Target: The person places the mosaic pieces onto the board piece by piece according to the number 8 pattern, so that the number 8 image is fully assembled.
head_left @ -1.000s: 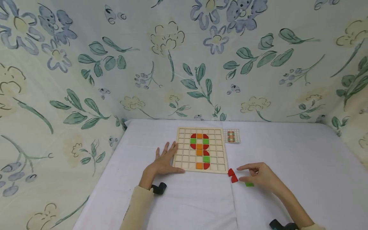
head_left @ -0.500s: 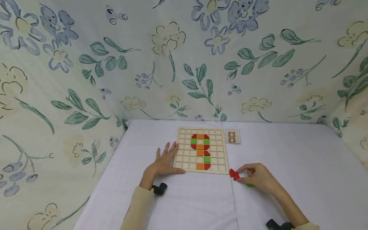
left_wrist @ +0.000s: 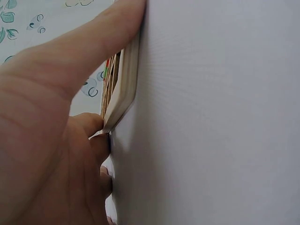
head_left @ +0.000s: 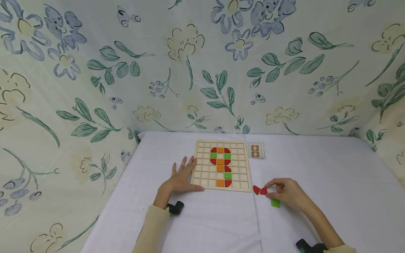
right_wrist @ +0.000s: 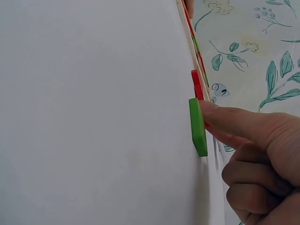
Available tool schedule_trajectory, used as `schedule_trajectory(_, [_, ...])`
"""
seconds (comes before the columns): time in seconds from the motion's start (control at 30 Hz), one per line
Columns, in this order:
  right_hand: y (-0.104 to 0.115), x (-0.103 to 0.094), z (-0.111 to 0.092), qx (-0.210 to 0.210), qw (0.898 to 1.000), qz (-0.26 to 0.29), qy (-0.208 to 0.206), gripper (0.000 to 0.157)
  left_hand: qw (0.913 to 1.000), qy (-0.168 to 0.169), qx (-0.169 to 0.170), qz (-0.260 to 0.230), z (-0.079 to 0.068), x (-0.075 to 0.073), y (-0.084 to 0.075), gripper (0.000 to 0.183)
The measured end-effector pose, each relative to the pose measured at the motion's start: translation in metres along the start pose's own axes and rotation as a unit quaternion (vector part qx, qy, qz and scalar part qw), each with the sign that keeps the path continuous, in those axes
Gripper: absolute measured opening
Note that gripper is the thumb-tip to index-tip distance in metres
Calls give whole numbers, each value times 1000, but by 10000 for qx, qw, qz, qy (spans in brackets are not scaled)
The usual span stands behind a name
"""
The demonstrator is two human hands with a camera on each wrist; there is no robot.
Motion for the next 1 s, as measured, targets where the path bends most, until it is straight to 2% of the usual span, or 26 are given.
schedule_trajectory(0.27, [10, -7, 1, -166, 9978, -228, -598, 25, 10000, -13, 11, -26, 1, 1, 0, 124])
schedule_trajectory(0.43, [25, -2, 13, 54, 9967, 77, -808, 31, 10000, -10, -5, -41, 0, 0, -1, 123])
schedule_trajectory(0.8, [83, 42, 60, -76, 9950, 778, -624, 31, 9999, -46, -6, -107, 0, -1, 2, 124])
schedule_trajectory(1.0, [101, 67, 81, -126, 9924, 1104, -520, 27, 9999, -52, 49, -124, 0, 0, 1, 124])
Point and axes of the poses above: each hand's wrist, its own z-axis towards the middle knuckle, its own x-axis out of the palm, y = z × x, the point moved 7 cm from there along z, towards the middle knuckle, and after that the axes turned 2 degrees about y, right-handed, at the moved point
